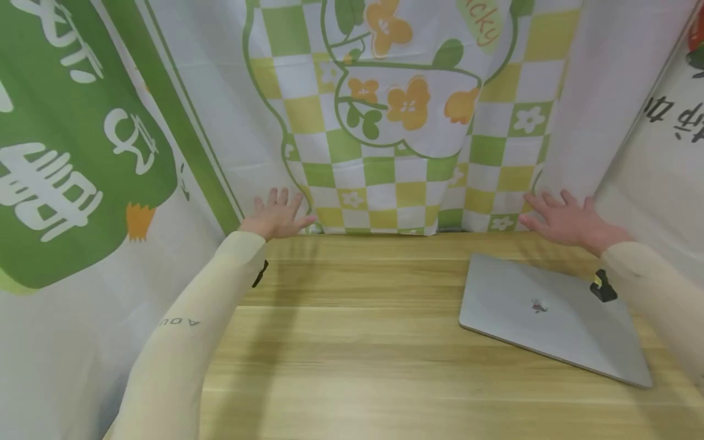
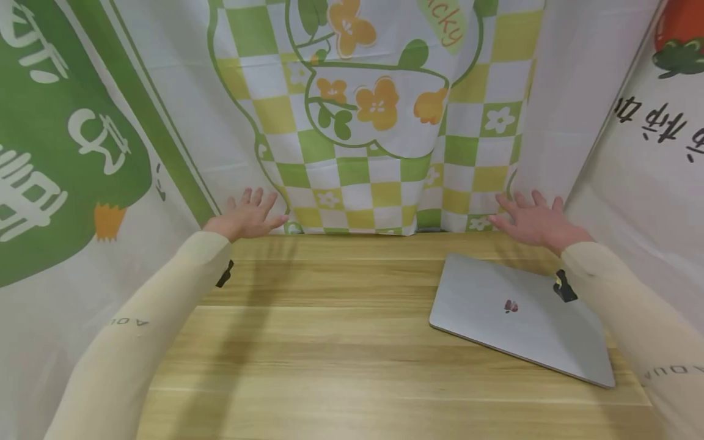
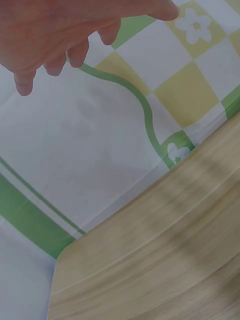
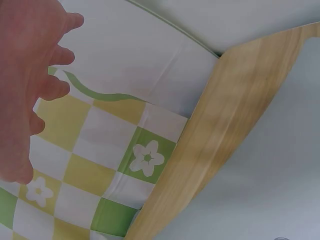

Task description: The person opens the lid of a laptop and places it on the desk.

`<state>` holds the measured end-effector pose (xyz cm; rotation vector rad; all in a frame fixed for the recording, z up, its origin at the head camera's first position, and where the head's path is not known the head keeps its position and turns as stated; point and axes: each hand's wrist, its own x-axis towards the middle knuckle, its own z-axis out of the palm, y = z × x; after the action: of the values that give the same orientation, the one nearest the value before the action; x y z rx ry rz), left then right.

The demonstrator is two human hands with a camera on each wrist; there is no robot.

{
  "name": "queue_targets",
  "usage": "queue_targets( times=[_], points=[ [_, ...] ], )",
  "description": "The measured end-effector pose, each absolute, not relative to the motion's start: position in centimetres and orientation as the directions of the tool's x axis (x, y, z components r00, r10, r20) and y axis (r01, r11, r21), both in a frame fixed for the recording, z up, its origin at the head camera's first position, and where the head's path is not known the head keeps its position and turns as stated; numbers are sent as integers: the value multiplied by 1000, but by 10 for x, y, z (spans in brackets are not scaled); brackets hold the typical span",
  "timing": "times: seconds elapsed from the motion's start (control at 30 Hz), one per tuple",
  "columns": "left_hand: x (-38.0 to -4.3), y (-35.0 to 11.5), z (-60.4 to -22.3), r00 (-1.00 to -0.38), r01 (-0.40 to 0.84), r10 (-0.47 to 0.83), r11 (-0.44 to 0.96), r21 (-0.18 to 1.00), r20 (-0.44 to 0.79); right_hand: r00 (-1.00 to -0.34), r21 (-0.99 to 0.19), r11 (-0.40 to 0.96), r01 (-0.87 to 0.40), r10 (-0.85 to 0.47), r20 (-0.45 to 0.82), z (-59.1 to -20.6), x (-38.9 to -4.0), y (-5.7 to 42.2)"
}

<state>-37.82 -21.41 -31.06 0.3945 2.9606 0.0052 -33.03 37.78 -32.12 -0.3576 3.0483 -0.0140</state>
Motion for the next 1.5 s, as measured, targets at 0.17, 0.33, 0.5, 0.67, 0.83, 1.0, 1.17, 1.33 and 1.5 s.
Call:
queue_targets(
  times=[0.17,0.33,0.5,0.67,0.83,1.0,1.17,1.33,1.5],
  points=[
    [-379,-211,-314,-952,270,271,962,30,-145,-971,-22,973,-228,-229,-62,-323,-328,378],
    [-379,-208,-319,-950,280,281,960,31,-136,-973,-23,974,-225,-226,-41,-328,-324,380],
    [-378,-203,-324,-949,279,283,959,51,-139,-974,-23,975,-223,-224,-19,-334,-319,383],
    [-380,-198,-331,-949,269,282,958,103,-139,-977,-63,976,-210,-211,-13,-341,-317,383],
    [-381,-193,-339,-949,270,288,952,141,-128,-976,-115,970,-214,-216,1,-351,-313,385],
    [-382,-187,-340,-947,273,297,945,180,-123,-976,-154,964,-218,-219,12,-361,-305,390],
    [-382,-179,-340,-943,288,311,940,182,-119,-976,-203,955,-215,-214,25,-367,-296,395],
    [-379,-169,-345,-937,305,331,929,210,-107,-975,-256,941,-222,-214,57,-375,-290,399],
    [-378,-158,-349,-930,332,358,915,231,-80,-953,-288,911,-294,-255,165,-383,-284,401]
  ],
)
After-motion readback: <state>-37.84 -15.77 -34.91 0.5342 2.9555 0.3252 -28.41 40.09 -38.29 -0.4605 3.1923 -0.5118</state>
